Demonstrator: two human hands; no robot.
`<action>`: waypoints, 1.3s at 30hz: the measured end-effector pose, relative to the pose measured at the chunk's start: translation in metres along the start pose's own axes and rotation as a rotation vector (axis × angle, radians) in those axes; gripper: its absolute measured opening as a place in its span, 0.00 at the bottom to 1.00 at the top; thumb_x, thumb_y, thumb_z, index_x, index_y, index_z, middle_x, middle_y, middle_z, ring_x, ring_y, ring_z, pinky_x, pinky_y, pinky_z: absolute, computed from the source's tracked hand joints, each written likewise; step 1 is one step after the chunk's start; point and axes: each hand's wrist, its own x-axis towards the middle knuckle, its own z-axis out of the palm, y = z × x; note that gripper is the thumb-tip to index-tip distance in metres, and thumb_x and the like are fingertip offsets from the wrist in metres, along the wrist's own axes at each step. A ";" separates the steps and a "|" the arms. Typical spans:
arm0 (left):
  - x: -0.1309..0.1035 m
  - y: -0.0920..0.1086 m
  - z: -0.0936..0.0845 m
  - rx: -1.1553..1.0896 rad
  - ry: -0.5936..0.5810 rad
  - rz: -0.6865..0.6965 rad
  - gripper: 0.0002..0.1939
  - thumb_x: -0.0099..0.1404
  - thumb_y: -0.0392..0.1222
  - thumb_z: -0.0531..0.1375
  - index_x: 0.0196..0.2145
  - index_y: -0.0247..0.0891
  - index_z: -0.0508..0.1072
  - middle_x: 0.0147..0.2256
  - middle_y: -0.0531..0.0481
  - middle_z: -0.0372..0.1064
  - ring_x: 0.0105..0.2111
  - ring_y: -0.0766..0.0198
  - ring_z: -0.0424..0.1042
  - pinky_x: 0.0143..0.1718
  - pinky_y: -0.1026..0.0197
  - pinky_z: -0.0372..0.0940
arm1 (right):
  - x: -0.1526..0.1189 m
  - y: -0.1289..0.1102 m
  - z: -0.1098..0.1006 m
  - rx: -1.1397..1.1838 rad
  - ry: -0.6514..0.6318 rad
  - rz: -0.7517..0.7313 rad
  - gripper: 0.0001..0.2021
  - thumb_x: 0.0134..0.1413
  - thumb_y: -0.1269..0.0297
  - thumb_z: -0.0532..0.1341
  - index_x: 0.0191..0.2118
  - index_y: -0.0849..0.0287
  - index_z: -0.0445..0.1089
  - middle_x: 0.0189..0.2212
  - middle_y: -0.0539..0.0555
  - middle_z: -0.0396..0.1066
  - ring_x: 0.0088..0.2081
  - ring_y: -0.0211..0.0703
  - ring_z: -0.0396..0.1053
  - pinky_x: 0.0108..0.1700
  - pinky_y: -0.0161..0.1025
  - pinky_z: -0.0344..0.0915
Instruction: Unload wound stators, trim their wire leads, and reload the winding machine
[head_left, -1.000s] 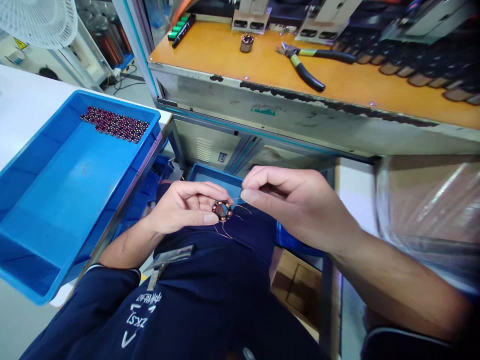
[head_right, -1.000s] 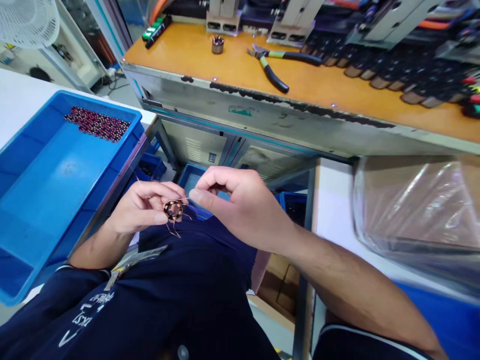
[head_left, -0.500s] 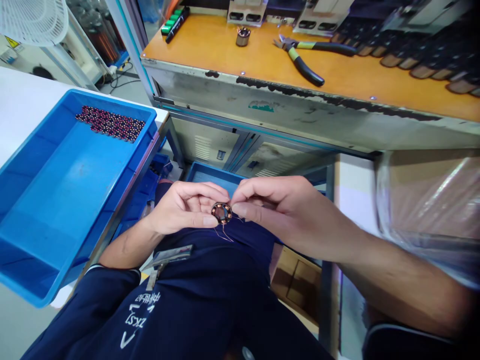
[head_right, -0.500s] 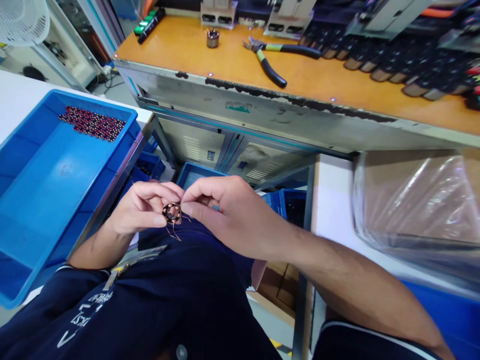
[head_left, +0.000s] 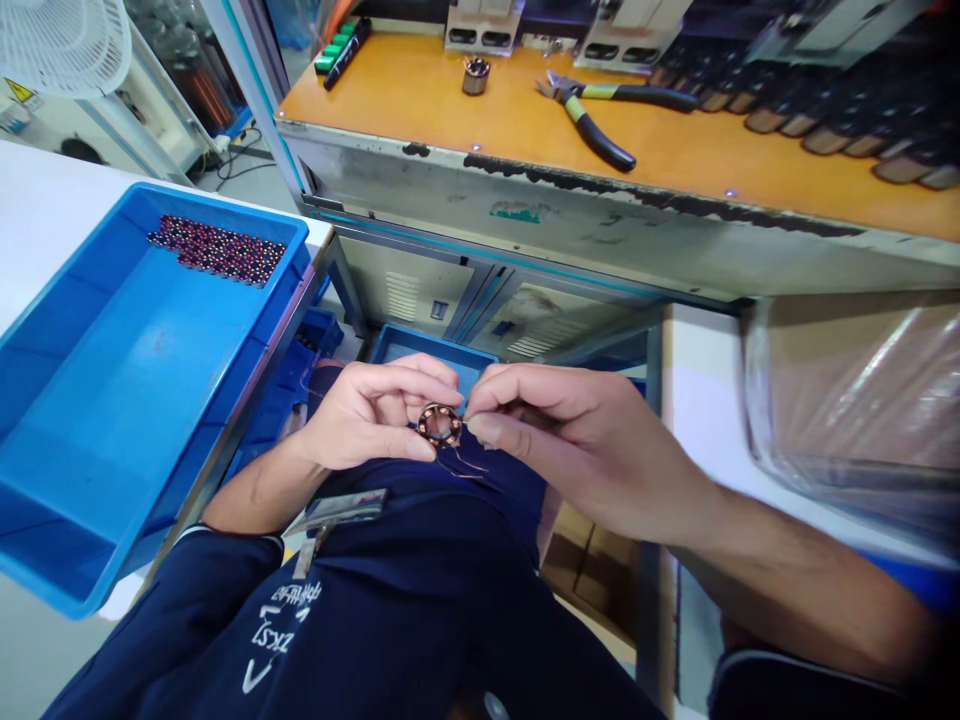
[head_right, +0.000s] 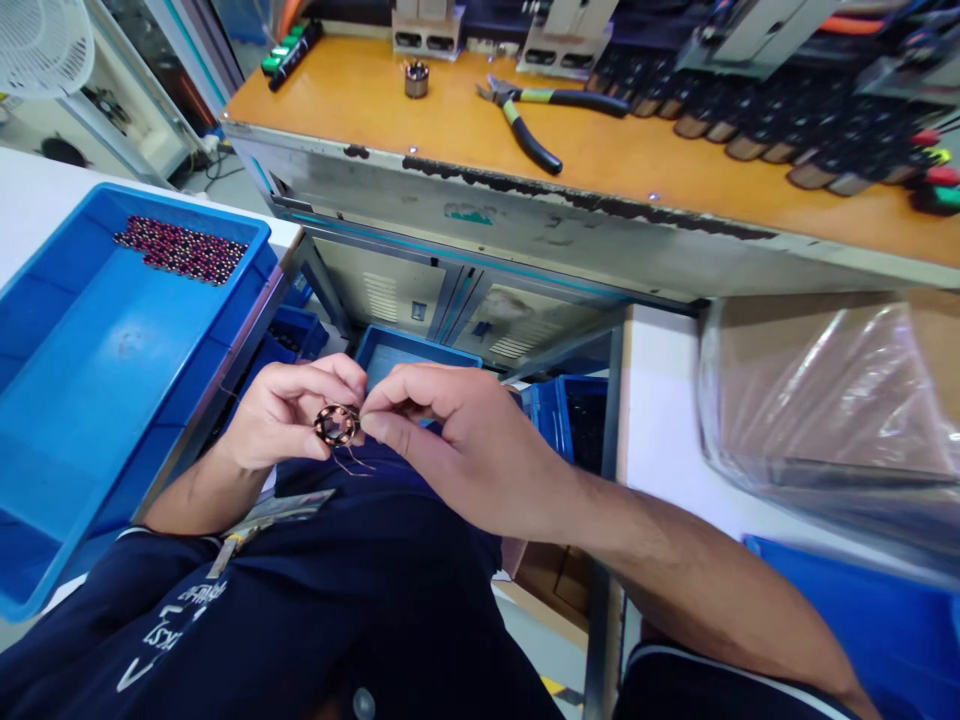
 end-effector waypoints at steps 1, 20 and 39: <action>0.000 0.000 0.000 0.004 -0.004 0.004 0.21 0.50 0.29 0.71 0.43 0.42 0.81 0.42 0.48 0.68 0.32 0.69 0.75 0.34 0.67 0.72 | 0.000 0.000 0.000 -0.002 0.000 0.002 0.06 0.61 0.70 0.61 0.32 0.61 0.72 0.27 0.45 0.70 0.29 0.29 0.65 0.31 0.27 0.59; -0.004 0.000 0.012 -0.400 -0.023 -0.197 0.15 0.51 0.36 0.72 0.39 0.35 0.79 0.38 0.48 0.72 0.29 0.67 0.78 0.31 0.68 0.74 | 0.000 0.003 0.000 -0.550 0.131 -0.684 0.07 0.56 0.72 0.67 0.40 0.57 0.72 0.35 0.54 0.76 0.37 0.40 0.74 0.38 0.38 0.74; -0.003 -0.005 0.004 0.029 0.045 0.109 0.23 0.51 0.30 0.71 0.45 0.42 0.79 0.44 0.47 0.71 0.40 0.67 0.73 0.41 0.67 0.69 | -0.006 0.020 0.029 -0.320 0.412 -0.562 0.04 0.58 0.75 0.62 0.37 0.60 0.70 0.30 0.54 0.74 0.30 0.38 0.72 0.33 0.35 0.72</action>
